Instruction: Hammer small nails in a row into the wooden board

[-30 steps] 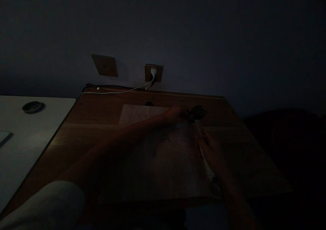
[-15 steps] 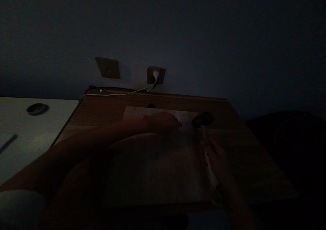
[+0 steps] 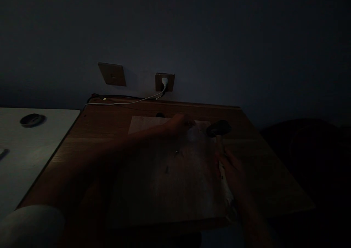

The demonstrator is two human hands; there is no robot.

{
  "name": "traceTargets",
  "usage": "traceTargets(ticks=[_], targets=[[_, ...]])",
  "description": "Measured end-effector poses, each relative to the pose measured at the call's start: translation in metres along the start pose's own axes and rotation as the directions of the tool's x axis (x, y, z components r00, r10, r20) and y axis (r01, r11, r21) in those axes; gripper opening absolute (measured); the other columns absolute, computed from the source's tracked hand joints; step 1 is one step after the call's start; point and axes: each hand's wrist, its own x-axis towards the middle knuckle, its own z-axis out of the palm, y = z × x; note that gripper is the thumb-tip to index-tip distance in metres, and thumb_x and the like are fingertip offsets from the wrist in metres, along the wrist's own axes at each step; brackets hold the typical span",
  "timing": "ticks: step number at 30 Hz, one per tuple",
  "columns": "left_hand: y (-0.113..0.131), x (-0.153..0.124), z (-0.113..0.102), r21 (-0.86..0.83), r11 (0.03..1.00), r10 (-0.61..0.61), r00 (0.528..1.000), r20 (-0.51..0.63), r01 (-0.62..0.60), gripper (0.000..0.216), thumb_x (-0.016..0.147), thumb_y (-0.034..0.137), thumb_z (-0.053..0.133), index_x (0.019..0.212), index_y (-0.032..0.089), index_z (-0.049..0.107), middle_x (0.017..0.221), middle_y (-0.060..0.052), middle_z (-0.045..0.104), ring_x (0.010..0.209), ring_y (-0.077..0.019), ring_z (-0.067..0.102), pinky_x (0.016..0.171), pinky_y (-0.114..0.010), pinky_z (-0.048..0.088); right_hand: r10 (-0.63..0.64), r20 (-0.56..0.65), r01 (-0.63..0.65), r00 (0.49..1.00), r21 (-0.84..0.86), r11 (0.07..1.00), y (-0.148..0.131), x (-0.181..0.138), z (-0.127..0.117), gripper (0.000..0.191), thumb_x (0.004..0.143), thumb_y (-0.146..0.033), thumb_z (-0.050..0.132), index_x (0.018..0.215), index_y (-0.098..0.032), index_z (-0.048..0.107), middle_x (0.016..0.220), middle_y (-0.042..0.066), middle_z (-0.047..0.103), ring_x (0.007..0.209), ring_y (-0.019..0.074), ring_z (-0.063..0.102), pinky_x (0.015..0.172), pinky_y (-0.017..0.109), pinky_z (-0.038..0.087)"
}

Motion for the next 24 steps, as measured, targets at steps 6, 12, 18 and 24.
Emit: traceTargets(ticks=[6, 12, 18, 24], targets=[[-0.005, 0.006, 0.013, -0.062, 0.998, 0.015, 1.0, 0.021, -0.014, 0.022, 0.092, 0.008, 0.065, 0.104, 0.016, 0.081, 0.109, -0.009, 0.082, 0.101, -0.0192, 0.077, 0.094, -0.029, 0.056, 0.012, -0.005, -0.012, 1.0, -0.036, 0.999, -0.006, -0.003, -0.001, 0.035, 0.077, -0.058, 0.07, 0.074, -0.025, 0.058, 0.049, -0.005, 0.052, 0.043, 0.0142, 0.048, 0.045, 0.027, 0.038], [-0.007, 0.003, 0.016, -0.085, 0.996, -0.042, 0.999, -0.003, 0.041, 0.025, 0.09, 0.007, 0.063, 0.107, 0.017, 0.08, 0.112, -0.007, 0.082, 0.102, -0.0189, 0.076, 0.095, -0.029, 0.056, 0.066, 0.04, -0.065, 0.997, -0.015, 0.998, 0.0, -0.004, -0.002, 0.036, 0.081, -0.059, 0.071, 0.084, -0.024, 0.064, 0.05, -0.005, 0.053, 0.043, 0.0159, 0.048, 0.045, 0.029, 0.038], [-0.009, 0.004, 0.017, -0.09, 0.995, -0.054, 0.998, -0.01, 0.053, 0.023, 0.091, 0.011, 0.065, 0.107, 0.016, 0.08, 0.11, -0.007, 0.082, 0.1, -0.0182, 0.076, 0.093, -0.027, 0.055, 0.049, 0.008, -0.049, 0.999, -0.04, 0.998, -0.002, -0.005, -0.001, 0.039, 0.078, -0.059, 0.072, 0.092, -0.023, 0.07, 0.052, -0.005, 0.055, 0.045, 0.016, 0.05, 0.044, 0.028, 0.036], [-0.007, -0.001, 0.02, -0.07, 0.997, 0.009, 1.0, 0.007, -0.008, 0.025, 0.094, 0.008, 0.06, 0.11, 0.014, 0.078, 0.113, -0.011, 0.08, 0.105, -0.0203, 0.075, 0.098, -0.031, 0.054, 0.065, 0.029, -0.065, 0.997, 0.002, 0.998, -0.008, -0.008, 0.002, 0.035, 0.077, -0.059, 0.071, 0.076, -0.025, 0.059, 0.047, -0.006, 0.052, 0.04, 0.0132, 0.044, 0.043, 0.027, 0.035]])
